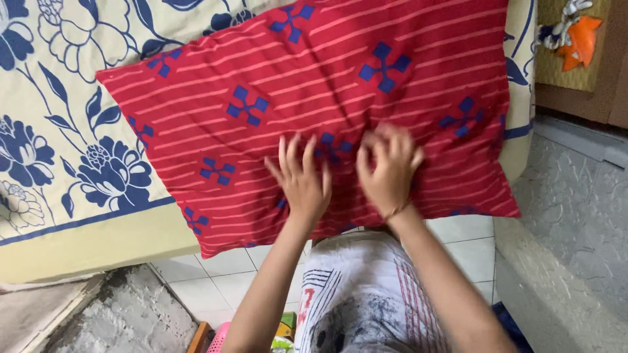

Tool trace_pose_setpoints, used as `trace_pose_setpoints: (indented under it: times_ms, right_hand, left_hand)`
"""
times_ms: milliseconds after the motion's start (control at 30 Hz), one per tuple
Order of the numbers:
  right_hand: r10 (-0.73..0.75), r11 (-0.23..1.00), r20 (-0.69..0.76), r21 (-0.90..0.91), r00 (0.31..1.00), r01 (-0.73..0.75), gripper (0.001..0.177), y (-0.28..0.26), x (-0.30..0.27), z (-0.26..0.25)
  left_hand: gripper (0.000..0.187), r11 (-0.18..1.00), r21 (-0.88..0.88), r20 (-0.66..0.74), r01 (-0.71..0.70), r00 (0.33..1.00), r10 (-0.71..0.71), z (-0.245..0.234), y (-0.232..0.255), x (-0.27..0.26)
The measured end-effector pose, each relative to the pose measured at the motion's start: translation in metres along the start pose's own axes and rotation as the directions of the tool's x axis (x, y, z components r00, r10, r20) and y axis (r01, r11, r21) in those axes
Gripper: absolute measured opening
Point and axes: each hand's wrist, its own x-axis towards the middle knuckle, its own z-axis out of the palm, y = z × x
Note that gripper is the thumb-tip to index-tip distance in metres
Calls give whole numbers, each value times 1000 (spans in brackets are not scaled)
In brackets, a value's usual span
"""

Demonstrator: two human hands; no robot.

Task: Straightening a bedsheet and arranging pillows on a bed.

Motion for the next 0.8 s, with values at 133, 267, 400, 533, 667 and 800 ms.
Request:
trace_pose_setpoints:
  times_ms: [133,267,400,533,667,800]
  right_hand:
    - [-128,991,-226,-3,966,131,72,21,119,-42]
    - [-111,991,14,-79,994,112,92,25,183,-54]
    - [-81,992,63,-92,995,86,95,16,174,-52]
    - [-143,984,22,-101,989,145,98,20,80,-29]
    - [-115,983,114,-129,987,130,100,33,27,17]
    - [-129,983,51,-126,990,135,104,32,87,33]
  left_hand:
    - [61,995,12,28,-104,994,103,9,22,117]
    - [64,964,181,34,-196,981,193,31,23,179]
    - [63,962,155,20,-223,975,222,35,15,157]
    - [67,965,128,141,-230,967,212,25,11,74]
    - [69,976,80,259,-200,950,173,37,-5,24]
    - [67,975,107,181,-194,968,173,69,-13,70]
